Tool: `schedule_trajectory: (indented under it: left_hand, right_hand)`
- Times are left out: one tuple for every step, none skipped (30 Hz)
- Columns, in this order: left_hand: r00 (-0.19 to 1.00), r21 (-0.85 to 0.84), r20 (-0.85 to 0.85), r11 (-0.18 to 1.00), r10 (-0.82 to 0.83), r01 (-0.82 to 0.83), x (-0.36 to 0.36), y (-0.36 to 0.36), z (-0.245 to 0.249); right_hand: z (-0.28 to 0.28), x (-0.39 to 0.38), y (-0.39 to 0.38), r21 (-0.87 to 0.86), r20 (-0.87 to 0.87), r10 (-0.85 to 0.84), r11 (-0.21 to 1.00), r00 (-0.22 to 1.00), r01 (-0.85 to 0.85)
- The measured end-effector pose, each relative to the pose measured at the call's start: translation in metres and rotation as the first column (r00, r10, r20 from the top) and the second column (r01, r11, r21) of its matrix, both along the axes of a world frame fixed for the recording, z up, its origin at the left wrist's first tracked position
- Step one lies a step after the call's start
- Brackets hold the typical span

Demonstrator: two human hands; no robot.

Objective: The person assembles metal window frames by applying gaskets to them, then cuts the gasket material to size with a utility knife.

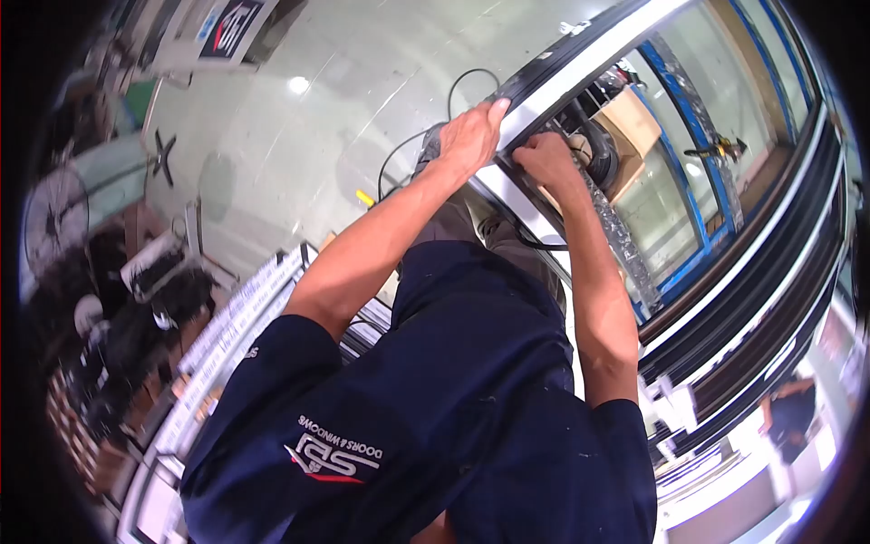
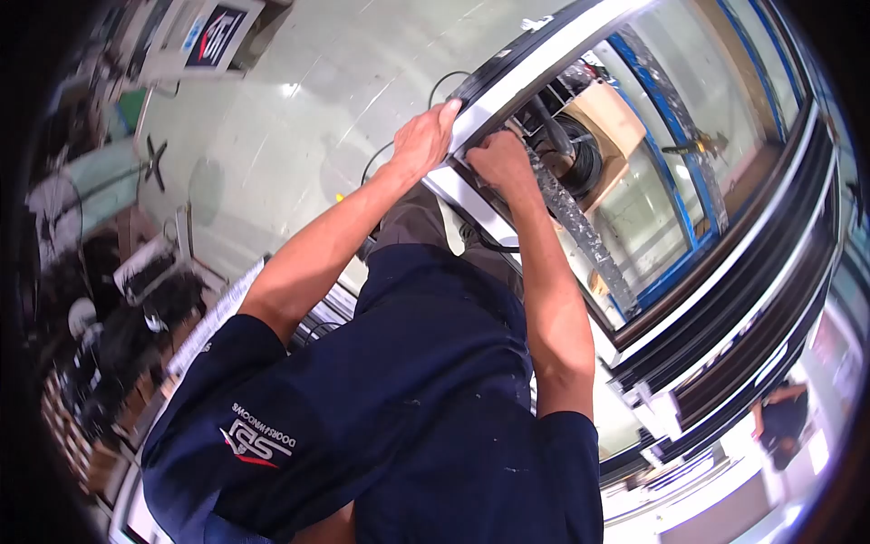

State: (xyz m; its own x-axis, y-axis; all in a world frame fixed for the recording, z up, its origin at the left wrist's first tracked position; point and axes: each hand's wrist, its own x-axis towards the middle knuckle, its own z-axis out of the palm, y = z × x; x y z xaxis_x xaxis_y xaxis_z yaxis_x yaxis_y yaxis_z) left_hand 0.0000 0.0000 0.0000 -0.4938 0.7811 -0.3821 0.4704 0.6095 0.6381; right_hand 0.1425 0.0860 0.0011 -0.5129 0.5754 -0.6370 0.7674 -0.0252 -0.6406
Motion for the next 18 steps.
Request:
schedule_trajectory:
  left_hand:
    - [0.999, 0.022, 0.016, 0.999, -0.039, 0.038, -0.003, -0.003, -0.005]
    - [0.993, -0.037, -0.017, 0.993, -0.117, 0.116, -0.005, -0.005, -0.011]
    - [0.980, -0.010, 0.072, 0.982, -0.186, 0.187, 0.004, 0.007, -0.007]
    - [0.970, 0.001, 0.089, 0.974, -0.226, 0.227, -0.004, 0.000, -0.006]
    - [0.963, 0.029, 0.101, 0.968, -0.250, 0.248, -0.014, 0.001, -0.006]
    - [0.955, -0.003, 0.054, 0.956, -0.291, 0.292, -0.025, 0.011, -0.002]
    - [0.949, -0.006, 0.057, 0.950, -0.310, 0.311, -0.030, 0.012, -0.002]
    - [0.942, 0.001, 0.059, 0.943, -0.331, 0.332, -0.033, 0.014, -0.005]
    - [0.933, 0.004, 0.061, 0.935, -0.355, 0.355, -0.035, 0.015, -0.006]
    - [0.928, 0.014, 0.036, 0.929, -0.370, 0.370, -0.037, 0.016, -0.008]
    - [0.915, -0.002, 0.063, 0.916, -0.399, 0.400, -0.040, 0.016, -0.012]
    - [0.901, -0.020, 0.090, 0.903, -0.425, 0.429, -0.045, 0.019, -0.008]
    - [0.886, -0.036, 0.117, 0.889, -0.449, 0.456, -0.049, 0.022, -0.004]
    - [0.864, -0.055, 0.173, 0.871, -0.473, 0.488, -0.053, 0.025, -0.004]
    - [0.856, -0.053, 0.183, 0.865, -0.483, 0.499, -0.056, 0.025, -0.004]
    - [0.850, -0.048, 0.191, 0.860, -0.491, 0.507, -0.059, 0.027, -0.004]
    - [0.844, -0.041, 0.198, 0.856, -0.499, 0.515, -0.060, 0.030, -0.004]
    - [0.844, -0.048, 0.210, 0.857, -0.494, 0.513, -0.062, 0.033, -0.003]
  right_hand:
    - [0.004, -0.001, -0.007, 0.022, 0.002, -0.044, 0.999, 0.999, 0.044]
    - [-0.012, 0.001, -0.014, 0.074, 0.028, -0.043, 0.996, 0.999, 0.041]
    - [0.010, 0.010, -0.004, 0.065, 0.135, -0.064, 0.996, 0.989, 0.056]
    - [0.019, 0.003, -0.015, 0.034, 0.154, -0.073, 0.997, 0.985, 0.069]
    - [0.025, -0.007, -0.015, 0.019, 0.171, -0.067, 0.998, 0.983, 0.065]
    - [0.026, -0.022, -0.007, 0.018, 0.263, 0.006, 1.000, 0.965, -0.011]
    - [0.029, -0.028, -0.008, 0.007, 0.282, -0.018, 1.000, 0.959, 0.017]
    - [0.032, -0.029, -0.007, 0.005, 0.304, -0.047, 0.999, 0.952, 0.048]
    - [0.032, -0.029, -0.008, 0.001, 0.324, -0.078, 0.997, 0.943, 0.082]
    - [0.029, -0.028, -0.008, 0.028, 0.306, -0.115, 0.993, 0.945, 0.111]
    - [0.027, -0.024, -0.006, -0.002, 0.355, -0.115, 0.992, 0.928, 0.124]
    - [0.027, -0.024, -0.005, 0.023, 0.356, -0.145, 0.989, 0.923, 0.146]
    - [0.028, -0.024, -0.006, 0.049, 0.358, -0.173, 0.985, 0.918, 0.166]
    - [0.028, -0.024, -0.009, 0.077, 0.365, -0.186, 0.983, 0.912, 0.169]
    - [0.033, -0.028, -0.011, 0.106, 0.372, -0.198, 0.980, 0.907, 0.171]
    - [0.036, -0.031, -0.012, 0.137, 0.376, -0.211, 0.976, 0.902, 0.171]
    - [0.034, -0.029, -0.015, 0.133, 0.369, -0.206, 0.977, 0.906, 0.168]
    - [0.031, -0.029, -0.019, 0.129, 0.361, -0.201, 0.978, 0.911, 0.165]
